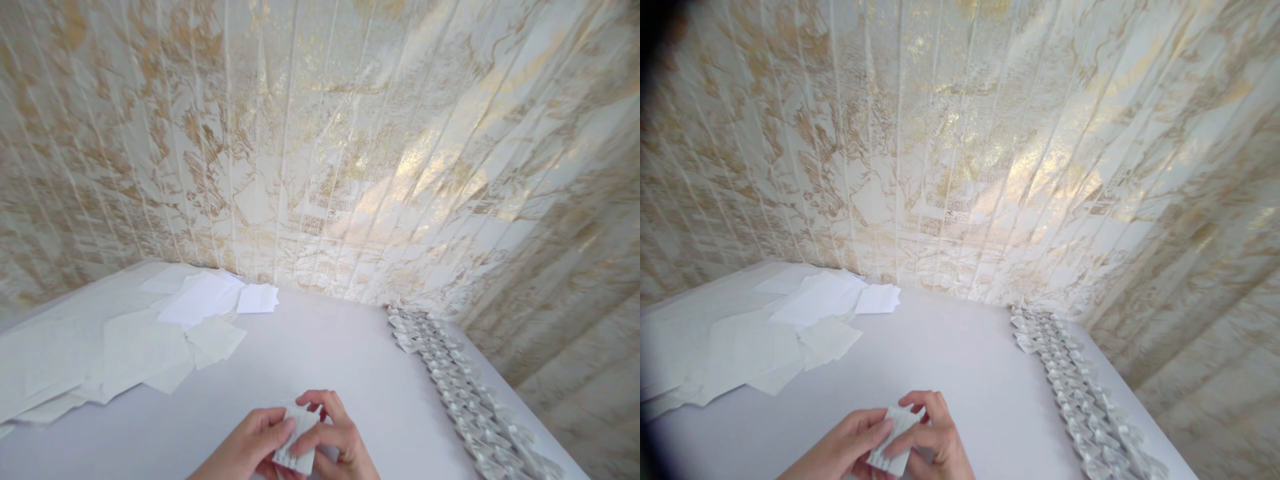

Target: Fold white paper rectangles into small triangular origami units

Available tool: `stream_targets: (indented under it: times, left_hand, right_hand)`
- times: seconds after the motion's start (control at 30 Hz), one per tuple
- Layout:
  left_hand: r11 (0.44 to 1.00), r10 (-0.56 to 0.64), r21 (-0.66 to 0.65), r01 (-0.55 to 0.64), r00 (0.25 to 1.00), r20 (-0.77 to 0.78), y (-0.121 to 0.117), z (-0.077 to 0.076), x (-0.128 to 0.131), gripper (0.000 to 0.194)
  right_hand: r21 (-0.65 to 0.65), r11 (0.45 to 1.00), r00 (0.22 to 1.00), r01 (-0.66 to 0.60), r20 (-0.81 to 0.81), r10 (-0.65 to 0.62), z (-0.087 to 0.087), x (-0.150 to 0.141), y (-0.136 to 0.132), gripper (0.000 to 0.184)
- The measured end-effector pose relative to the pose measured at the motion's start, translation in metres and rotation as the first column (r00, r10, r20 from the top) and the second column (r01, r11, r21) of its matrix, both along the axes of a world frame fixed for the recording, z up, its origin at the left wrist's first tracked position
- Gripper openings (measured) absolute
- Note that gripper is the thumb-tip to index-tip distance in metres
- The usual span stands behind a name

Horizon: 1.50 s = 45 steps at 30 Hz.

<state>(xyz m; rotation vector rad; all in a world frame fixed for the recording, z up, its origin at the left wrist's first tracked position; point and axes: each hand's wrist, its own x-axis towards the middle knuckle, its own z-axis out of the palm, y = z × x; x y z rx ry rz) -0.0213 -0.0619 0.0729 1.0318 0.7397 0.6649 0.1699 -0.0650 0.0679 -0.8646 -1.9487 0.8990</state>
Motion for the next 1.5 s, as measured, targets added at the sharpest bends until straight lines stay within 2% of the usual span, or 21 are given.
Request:
stream_targets:
  times: [0.13, 0.2, 0.3, 0.4, 0.47, 0.57, 0.73, 0.87, 1.0, 1.17, 1.37, 1.5]
  left_hand:
    - [0.997, -0.077, 0.001, 0.077, 0.997, 0.03, 0.006, -0.006, -0.003, 0.062]
    - [0.993, -0.121, -0.002, 0.121, 0.993, -0.007, 0.008, -0.011, -0.005, 0.064]
    - [0.985, -0.172, -0.005, 0.172, 0.983, -0.069, 0.008, -0.015, -0.007, 0.06]
    - [0.984, -0.181, -0.019, 0.18, 0.978, -0.1, 0.005, -0.011, -0.008, 0.055]
    - [0.987, -0.163, -0.027, 0.161, 0.982, -0.098, 0.002, -0.006, -0.007, 0.06]
    - [0.993, -0.113, -0.043, 0.111, 0.992, -0.064, -0.001, -0.004, -0.005, 0.069]
    - [0.992, -0.118, 0.049, 0.12, 0.992, -0.035, -0.001, -0.019, 0.003, 0.066]
    - [0.997, -0.049, 0.057, 0.052, 0.998, -0.049, -0.002, -0.029, 0.007, 0.058]
    - [0.999, -0.028, 0.039, 0.03, 0.999, -0.042, -0.003, -0.031, 0.008, 0.06]
    - [0.999, -0.02, 0.039, 0.022, 0.998, -0.052, -0.003, -0.029, 0.009, 0.063]
    - [0.998, 0.009, 0.07, -0.005, 0.998, -0.06, -0.004, -0.029, 0.01, 0.062]
    - [0.998, -0.008, 0.059, 0.01, 0.999, -0.04, -0.003, -0.031, 0.01, 0.063]
  right_hand:
    - [-0.013, 1.0, 1.0, 0.0, 0.017, 0.0, 0.004, 0.007, 0.002, 0.017]
    - [-0.044, 0.998, 0.999, -0.036, 0.031, 0.038, 0.005, 0.009, 0.002, 0.025]
    - [-0.14, 0.99, 0.999, -0.03, -0.017, 0.028, 0.002, 0.009, 0.002, 0.042]
    - [-0.304, 0.952, 0.993, 0.039, -0.096, -0.071, -0.005, 0.004, 0.001, 0.05]
    - [-0.389, 0.918, 0.988, 0.083, -0.092, -0.128, -0.009, 0.0, 0.001, 0.051]
    - [-0.378, 0.91, 0.98, 0.171, -0.032, -0.197, -0.011, -0.004, 0.0, 0.046]
    - [-0.342, 0.91, 0.969, 0.234, 0.001, -0.248, -0.011, -0.007, 0.0, 0.034]
    - [-0.362, 0.91, 0.971, 0.204, -0.045, -0.236, -0.01, -0.01, 0.0, 0.028]
    - [-0.405, 0.905, 0.971, 0.133, -0.131, -0.201, -0.011, -0.01, 0.0, 0.026]
    - [-0.378, 0.925, 0.985, 0.034, -0.143, -0.094, -0.015, -0.008, 0.0, 0.041]
    - [-0.424, 0.905, 0.979, 0.037, -0.166, -0.118, -0.022, -0.009, -0.001, 0.047]
    - [-0.467, 0.884, 0.969, -0.036, -0.233, -0.084, -0.021, -0.01, -0.001, 0.052]
